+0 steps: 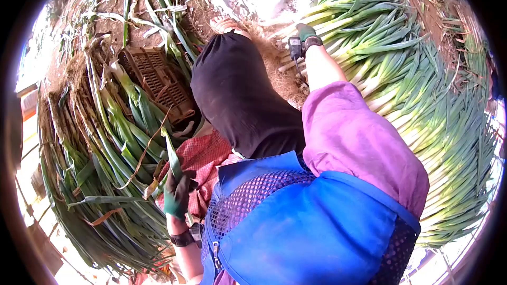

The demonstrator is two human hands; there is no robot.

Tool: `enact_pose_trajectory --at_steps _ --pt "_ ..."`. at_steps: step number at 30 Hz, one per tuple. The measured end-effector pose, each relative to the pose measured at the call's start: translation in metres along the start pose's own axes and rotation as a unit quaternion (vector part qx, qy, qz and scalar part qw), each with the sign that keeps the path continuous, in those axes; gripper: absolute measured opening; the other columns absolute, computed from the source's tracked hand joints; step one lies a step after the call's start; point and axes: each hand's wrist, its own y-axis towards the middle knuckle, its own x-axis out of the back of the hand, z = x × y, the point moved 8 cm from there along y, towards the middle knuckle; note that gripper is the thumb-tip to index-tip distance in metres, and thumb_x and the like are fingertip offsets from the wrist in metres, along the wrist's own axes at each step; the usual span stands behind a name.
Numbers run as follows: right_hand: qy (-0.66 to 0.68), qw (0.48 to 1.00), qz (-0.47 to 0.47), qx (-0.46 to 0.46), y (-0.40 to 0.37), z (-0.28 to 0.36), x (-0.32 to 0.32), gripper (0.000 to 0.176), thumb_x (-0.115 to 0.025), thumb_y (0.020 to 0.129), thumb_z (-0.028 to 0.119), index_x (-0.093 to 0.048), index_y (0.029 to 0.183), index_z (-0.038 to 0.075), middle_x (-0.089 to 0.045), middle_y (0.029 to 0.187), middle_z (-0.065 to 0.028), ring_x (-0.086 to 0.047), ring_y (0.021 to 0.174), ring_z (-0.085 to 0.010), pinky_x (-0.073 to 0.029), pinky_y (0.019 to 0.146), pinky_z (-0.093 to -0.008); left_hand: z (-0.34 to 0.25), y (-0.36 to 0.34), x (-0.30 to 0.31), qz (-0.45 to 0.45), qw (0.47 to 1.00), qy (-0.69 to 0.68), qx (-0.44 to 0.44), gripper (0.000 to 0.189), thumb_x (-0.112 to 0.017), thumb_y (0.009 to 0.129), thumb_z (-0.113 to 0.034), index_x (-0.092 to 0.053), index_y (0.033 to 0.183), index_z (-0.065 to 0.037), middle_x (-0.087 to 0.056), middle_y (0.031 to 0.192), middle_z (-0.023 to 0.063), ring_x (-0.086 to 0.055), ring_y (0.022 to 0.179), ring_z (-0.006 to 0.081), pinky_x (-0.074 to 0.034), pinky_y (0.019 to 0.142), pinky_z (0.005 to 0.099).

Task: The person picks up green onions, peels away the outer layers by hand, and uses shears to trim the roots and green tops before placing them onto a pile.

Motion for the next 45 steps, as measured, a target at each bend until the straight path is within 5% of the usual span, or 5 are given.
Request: enact_pose_trajectory --at_steps 3,6,10,18,45 --pt "-0.362 0.921 0.067 0.13 -0.025 0.028 -0.044 0.026 -0.048 0.098 0.028 -0.055 0.108 0.004 -0.063 0.078 -0.0154 -0.062 0.076 -0.0249 -0.049 0.065 -0.0377 -0.034 0.02 -0.007 -0.106 0.883 0.443 -0.113 0.062 -0.062 0.09 -0.018 -0.037 0.146 -0.009 -0.07 0.1 0.0212 -0.069 0.083 0.0362 -0.053 0.072 0.0434" --pt "-0.857 0.336 0.11 0.374 -0.12 0.021 -0.085 0.019 -0.053 0.091 0.021 -0.066 0.091 0.007 -0.069 0.083 -0.0156 -0.067 0.088 -0.0204 -0.049 0.071 -0.0328 -0.012 0.074 -0.051 0.015 0.889 0.442 -0.121 0.068 -0.065 0.088 -0.022 -0.031 0.147 -0.016 -0.067 0.105 0.0237 -0.066 0.09 0.0451 -0.051 0.075 0.0492" --pt "-0.824 0.396 0.138 0.381 -0.193 -0.011 -0.071 0.017 -0.057 0.089 0.018 -0.071 0.088 0.009 -0.071 0.088 -0.0135 -0.068 0.085 -0.025 -0.051 0.073 -0.0358 0.088 0.117 -0.144 0.3 0.537 0.623 -0.483 0.04 -0.051 0.094 -0.029 -0.053 0.133 -0.02 -0.07 0.114 0.0064 -0.068 0.095 0.0308 -0.05 0.088 0.0512" --pt "-0.705 0.634 0.106 0.299 -0.231 -0.08 0.022 0.021 -0.065 0.082 0.024 -0.071 0.087 0.005 -0.069 0.082 -0.0179 -0.066 0.074 -0.0361 -0.053 0.07 -0.0419 0.133 0.154 -0.172 0.345 0.932 0.066 -0.091 0.036 -0.052 0.096 -0.045 -0.059 0.117 -0.017 -0.066 0.104 0.0023 -0.062 0.093 0.0227 -0.05 0.087 0.0429" --pt "-0.389 0.727 0.429 0.37 -0.565 -0.098 -0.324 0.068 -0.082 0.068 0.034 -0.051 0.115 -0.004 -0.069 0.095 -0.0193 -0.068 0.088 -0.0251 -0.053 0.077 -0.0384 0.02 -0.04 -0.016 0.082 0.942 -0.152 -0.288 0.011 -0.061 0.096 -0.011 -0.055 0.101 -0.003 -0.064 0.089 0.0037 -0.06 0.079 0.0106 -0.049 0.074 0.0246"
